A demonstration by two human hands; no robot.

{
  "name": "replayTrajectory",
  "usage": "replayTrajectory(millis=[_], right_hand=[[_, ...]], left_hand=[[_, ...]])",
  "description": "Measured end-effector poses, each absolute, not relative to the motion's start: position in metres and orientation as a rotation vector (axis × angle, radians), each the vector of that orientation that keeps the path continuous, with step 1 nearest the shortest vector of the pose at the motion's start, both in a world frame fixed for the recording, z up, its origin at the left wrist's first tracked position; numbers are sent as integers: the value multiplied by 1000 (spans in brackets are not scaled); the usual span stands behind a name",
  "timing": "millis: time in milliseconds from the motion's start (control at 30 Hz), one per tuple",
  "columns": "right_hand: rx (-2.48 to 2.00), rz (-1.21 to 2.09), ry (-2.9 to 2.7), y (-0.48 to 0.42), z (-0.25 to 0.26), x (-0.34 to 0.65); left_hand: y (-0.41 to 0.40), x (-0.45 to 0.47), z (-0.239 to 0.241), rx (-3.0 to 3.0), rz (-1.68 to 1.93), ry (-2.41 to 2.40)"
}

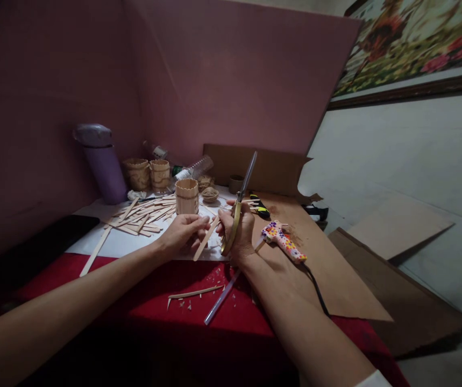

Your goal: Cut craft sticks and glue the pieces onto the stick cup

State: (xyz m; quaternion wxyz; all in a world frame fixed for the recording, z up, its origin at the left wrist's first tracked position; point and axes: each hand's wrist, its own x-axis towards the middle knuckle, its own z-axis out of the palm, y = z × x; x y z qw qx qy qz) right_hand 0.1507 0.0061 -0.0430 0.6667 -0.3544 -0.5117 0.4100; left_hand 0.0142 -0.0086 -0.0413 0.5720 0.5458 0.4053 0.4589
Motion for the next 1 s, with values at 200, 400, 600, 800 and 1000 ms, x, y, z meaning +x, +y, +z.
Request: replayTrajectory(millis=[200, 400, 600, 800, 1000], right_hand=[[-803, 904, -1175, 8, -45, 152], [-811, 917, -1160, 6, -45, 151], [-827, 915, -1144, 4, -43, 149], [-826, 927, -1156, 4, -44, 149], [-834, 929, -1160, 2, -45, 149]], left_hand=[[0, 13, -44, 1405, 1257, 1120], [1, 10, -49, 1506, 1220, 1097], [-4, 14, -47, 1467, 1200, 1084], [-5, 16, -48, 1457, 1200, 1061], [-4, 13, -45, 1519, 1183, 1077]])
